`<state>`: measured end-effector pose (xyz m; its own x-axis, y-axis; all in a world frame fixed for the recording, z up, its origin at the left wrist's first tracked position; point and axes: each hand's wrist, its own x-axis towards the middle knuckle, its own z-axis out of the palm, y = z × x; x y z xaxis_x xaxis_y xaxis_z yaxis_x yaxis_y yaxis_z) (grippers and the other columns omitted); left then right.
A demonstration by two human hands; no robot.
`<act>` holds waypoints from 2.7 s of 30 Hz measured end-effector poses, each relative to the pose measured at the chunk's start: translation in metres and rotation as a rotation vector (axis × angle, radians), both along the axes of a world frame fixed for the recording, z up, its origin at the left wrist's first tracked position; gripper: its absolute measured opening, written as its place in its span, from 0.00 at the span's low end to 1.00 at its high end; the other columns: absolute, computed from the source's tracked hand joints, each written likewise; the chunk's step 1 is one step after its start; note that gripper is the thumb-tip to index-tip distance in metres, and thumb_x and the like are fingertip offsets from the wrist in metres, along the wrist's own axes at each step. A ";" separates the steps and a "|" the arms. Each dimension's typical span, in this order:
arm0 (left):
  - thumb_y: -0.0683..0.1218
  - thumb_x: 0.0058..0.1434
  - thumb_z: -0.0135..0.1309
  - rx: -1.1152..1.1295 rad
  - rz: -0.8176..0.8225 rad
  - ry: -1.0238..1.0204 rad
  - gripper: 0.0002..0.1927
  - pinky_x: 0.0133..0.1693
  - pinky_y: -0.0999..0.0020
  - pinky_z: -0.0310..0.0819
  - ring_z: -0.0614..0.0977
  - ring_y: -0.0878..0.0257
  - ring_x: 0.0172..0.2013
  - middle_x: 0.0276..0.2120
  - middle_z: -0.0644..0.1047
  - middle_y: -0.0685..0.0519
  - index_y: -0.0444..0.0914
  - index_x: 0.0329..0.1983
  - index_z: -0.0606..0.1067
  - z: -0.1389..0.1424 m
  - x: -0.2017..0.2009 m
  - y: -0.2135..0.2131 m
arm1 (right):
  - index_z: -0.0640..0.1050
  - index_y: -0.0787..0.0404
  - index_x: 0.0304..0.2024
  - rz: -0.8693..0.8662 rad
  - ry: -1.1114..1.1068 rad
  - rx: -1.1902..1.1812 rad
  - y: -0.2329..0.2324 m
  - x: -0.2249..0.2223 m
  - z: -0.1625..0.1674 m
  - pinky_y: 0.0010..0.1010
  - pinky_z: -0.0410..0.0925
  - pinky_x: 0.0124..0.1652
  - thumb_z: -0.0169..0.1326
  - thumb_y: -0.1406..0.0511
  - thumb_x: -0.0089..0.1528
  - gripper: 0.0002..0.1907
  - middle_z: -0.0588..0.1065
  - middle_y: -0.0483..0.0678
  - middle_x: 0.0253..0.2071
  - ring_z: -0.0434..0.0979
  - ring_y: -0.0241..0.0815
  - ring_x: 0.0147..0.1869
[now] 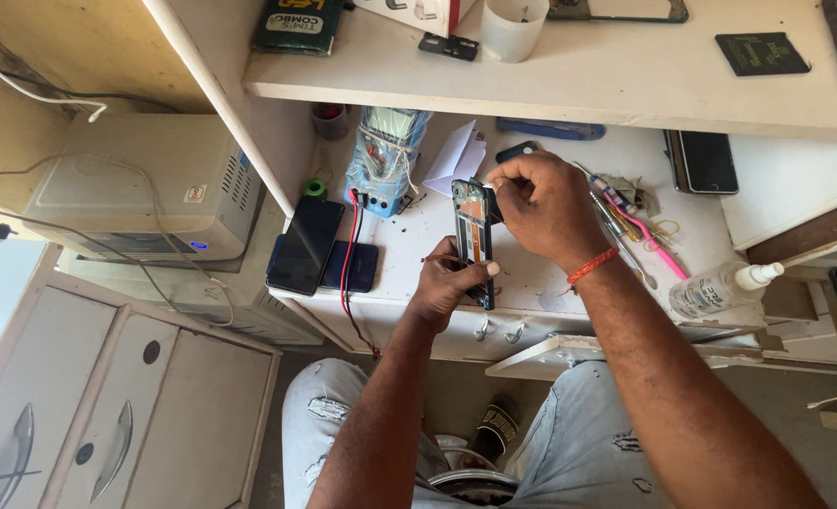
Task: The person disassembles a smartphone at a repair workbench. They separate the phone's back cover and frame, set the removed panel aside, and use a small pry tool to work around the edges of the phone body while other phones and repair tools sit on the bench.
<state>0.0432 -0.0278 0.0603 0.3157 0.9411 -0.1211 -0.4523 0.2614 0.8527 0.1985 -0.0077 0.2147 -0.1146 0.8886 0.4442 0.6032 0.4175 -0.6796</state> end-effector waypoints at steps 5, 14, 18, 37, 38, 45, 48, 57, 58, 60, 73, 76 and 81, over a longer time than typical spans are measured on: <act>0.44 0.50 0.71 0.001 0.003 0.037 0.22 0.32 0.68 0.77 0.80 0.65 0.30 0.31 0.77 0.53 0.37 0.43 0.72 -0.002 0.000 0.000 | 0.82 0.64 0.37 0.005 -0.057 0.015 -0.001 0.004 0.002 0.29 0.73 0.34 0.57 0.71 0.62 0.04 0.80 0.53 0.35 0.81 0.39 0.32; 0.45 0.49 0.72 -0.001 0.012 0.044 0.23 0.31 0.67 0.77 0.80 0.64 0.29 0.30 0.78 0.53 0.36 0.42 0.72 -0.001 0.000 -0.001 | 0.83 0.64 0.37 -0.045 0.003 -0.059 0.000 0.003 0.003 0.28 0.74 0.33 0.56 0.71 0.61 0.05 0.81 0.51 0.33 0.83 0.37 0.32; 0.45 0.49 0.72 -0.002 0.005 0.032 0.23 0.31 0.68 0.77 0.80 0.65 0.29 0.30 0.78 0.53 0.37 0.43 0.73 0.001 0.000 -0.001 | 0.83 0.64 0.37 -0.039 -0.012 -0.090 0.003 0.005 0.003 0.28 0.74 0.33 0.56 0.70 0.62 0.05 0.82 0.50 0.32 0.83 0.36 0.31; 0.43 0.50 0.71 -0.031 -0.005 -0.006 0.22 0.34 0.65 0.80 0.82 0.63 0.31 0.32 0.80 0.51 0.37 0.43 0.73 -0.003 0.002 -0.001 | 0.83 0.62 0.35 -0.027 -0.100 -0.078 -0.004 0.005 0.006 0.31 0.74 0.36 0.56 0.70 0.60 0.05 0.82 0.52 0.33 0.84 0.42 0.34; 0.42 0.50 0.71 -0.030 -0.008 -0.018 0.22 0.35 0.65 0.80 0.82 0.63 0.32 0.32 0.80 0.51 0.37 0.43 0.73 -0.004 0.001 -0.001 | 0.83 0.62 0.36 -0.055 -0.055 -0.080 -0.007 0.002 0.002 0.30 0.74 0.36 0.55 0.70 0.60 0.06 0.82 0.51 0.33 0.84 0.41 0.33; 0.41 0.54 0.68 -0.024 0.028 -0.153 0.19 0.40 0.66 0.79 0.82 0.64 0.36 0.37 0.80 0.52 0.36 0.47 0.74 -0.014 0.001 0.004 | 0.82 0.63 0.36 -0.113 -0.082 0.141 -0.042 -0.023 -0.031 0.30 0.72 0.35 0.58 0.72 0.59 0.04 0.78 0.52 0.33 0.80 0.42 0.33; 0.42 0.55 0.67 -0.015 0.033 -0.092 0.17 0.42 0.65 0.79 0.82 0.63 0.37 0.38 0.80 0.51 0.37 0.46 0.74 -0.018 0.001 0.004 | 0.82 0.65 0.37 -0.121 0.128 0.113 -0.047 -0.021 -0.039 0.29 0.71 0.32 0.56 0.74 0.61 0.04 0.78 0.51 0.34 0.79 0.39 0.33; 0.48 0.56 0.67 -0.061 0.013 -0.132 0.26 0.41 0.63 0.80 0.84 0.59 0.38 0.39 0.80 0.47 0.34 0.51 0.67 -0.005 0.003 0.010 | 0.76 0.63 0.46 -0.056 0.572 -0.194 -0.024 -0.003 -0.073 0.22 0.77 0.44 0.51 0.69 0.70 0.05 0.80 0.45 0.43 0.83 0.30 0.47; 0.48 0.56 0.67 -0.047 0.022 -0.112 0.27 0.41 0.63 0.79 0.84 0.59 0.39 0.39 0.80 0.47 0.34 0.51 0.67 -0.002 0.005 0.011 | 0.75 0.63 0.47 -0.028 0.603 -0.177 -0.025 -0.004 -0.081 0.22 0.74 0.46 0.51 0.69 0.71 0.05 0.78 0.46 0.44 0.80 0.30 0.47; 0.47 0.56 0.67 -0.020 0.037 -0.069 0.27 0.40 0.64 0.78 0.84 0.60 0.40 0.40 0.81 0.47 0.34 0.53 0.66 0.003 0.010 0.012 | 0.73 0.64 0.49 0.025 0.665 -0.143 -0.028 -0.007 -0.094 0.21 0.70 0.48 0.50 0.69 0.73 0.04 0.76 0.46 0.46 0.74 0.28 0.47; 0.48 0.52 0.70 0.257 0.026 0.016 0.37 0.55 0.59 0.75 0.79 0.59 0.52 0.52 0.77 0.47 0.34 0.59 0.62 0.021 0.013 0.015 | 0.70 0.61 0.51 0.064 0.690 -0.124 -0.034 0.006 -0.113 0.27 0.74 0.51 0.47 0.64 0.74 0.08 0.77 0.46 0.48 0.77 0.31 0.51; 0.58 0.60 0.64 0.293 0.069 0.116 0.36 0.55 0.60 0.73 0.76 0.61 0.52 0.50 0.76 0.47 0.33 0.60 0.63 0.009 0.015 0.021 | 0.70 0.60 0.52 0.060 0.757 -0.188 -0.035 0.006 -0.111 0.32 0.76 0.53 0.47 0.63 0.74 0.08 0.77 0.48 0.50 0.78 0.35 0.53; 0.69 0.67 0.52 0.463 0.194 0.160 0.39 0.58 0.60 0.69 0.73 0.60 0.52 0.50 0.72 0.44 0.32 0.59 0.60 -0.021 0.023 0.032 | 0.68 0.59 0.52 0.088 0.772 -0.265 -0.038 0.006 -0.103 0.34 0.76 0.53 0.45 0.61 0.74 0.09 0.78 0.52 0.54 0.80 0.42 0.59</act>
